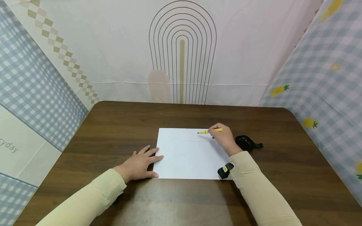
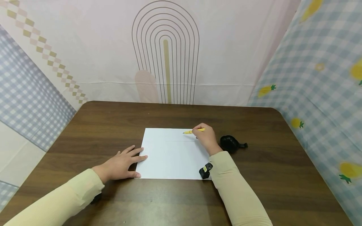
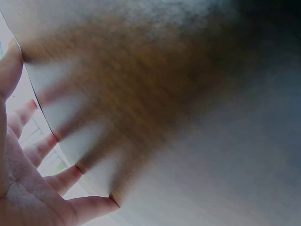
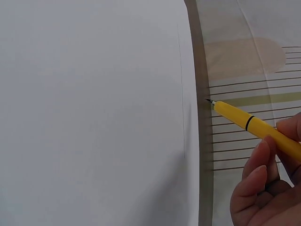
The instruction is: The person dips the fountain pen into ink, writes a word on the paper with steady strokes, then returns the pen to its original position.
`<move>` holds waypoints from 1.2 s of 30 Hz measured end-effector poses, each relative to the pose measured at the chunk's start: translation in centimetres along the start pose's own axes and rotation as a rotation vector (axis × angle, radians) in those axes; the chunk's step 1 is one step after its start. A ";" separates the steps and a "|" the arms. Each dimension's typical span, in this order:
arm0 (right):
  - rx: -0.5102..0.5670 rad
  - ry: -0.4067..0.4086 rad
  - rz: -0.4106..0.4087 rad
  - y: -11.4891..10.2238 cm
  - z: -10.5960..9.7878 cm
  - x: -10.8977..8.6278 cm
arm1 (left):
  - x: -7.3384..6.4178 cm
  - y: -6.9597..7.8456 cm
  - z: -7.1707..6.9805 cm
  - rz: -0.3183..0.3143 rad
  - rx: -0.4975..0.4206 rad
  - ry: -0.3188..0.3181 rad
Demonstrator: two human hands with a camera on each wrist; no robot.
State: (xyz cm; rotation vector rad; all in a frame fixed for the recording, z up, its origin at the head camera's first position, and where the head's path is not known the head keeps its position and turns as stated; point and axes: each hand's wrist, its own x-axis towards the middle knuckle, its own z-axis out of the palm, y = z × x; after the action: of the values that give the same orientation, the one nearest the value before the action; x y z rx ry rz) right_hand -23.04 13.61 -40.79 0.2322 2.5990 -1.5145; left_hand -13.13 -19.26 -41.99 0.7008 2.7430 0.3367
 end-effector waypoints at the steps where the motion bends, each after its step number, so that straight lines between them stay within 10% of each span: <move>1: 0.000 -0.002 -0.002 0.0 0.1 0.0 | 0.0 0.0 0.0 -0.001 -0.002 0.001; 36: -0.017 -0.031 0.012 -0.6 1.7 0.7 | 0.1 -0.1 0.1 -0.008 -0.001 -0.008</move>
State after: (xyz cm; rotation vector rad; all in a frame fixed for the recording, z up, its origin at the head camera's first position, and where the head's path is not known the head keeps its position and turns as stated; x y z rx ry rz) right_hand -23.75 11.90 -41.27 0.2196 2.5809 -1.4795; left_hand -13.20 -19.30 -42.11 0.6893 2.7370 0.3329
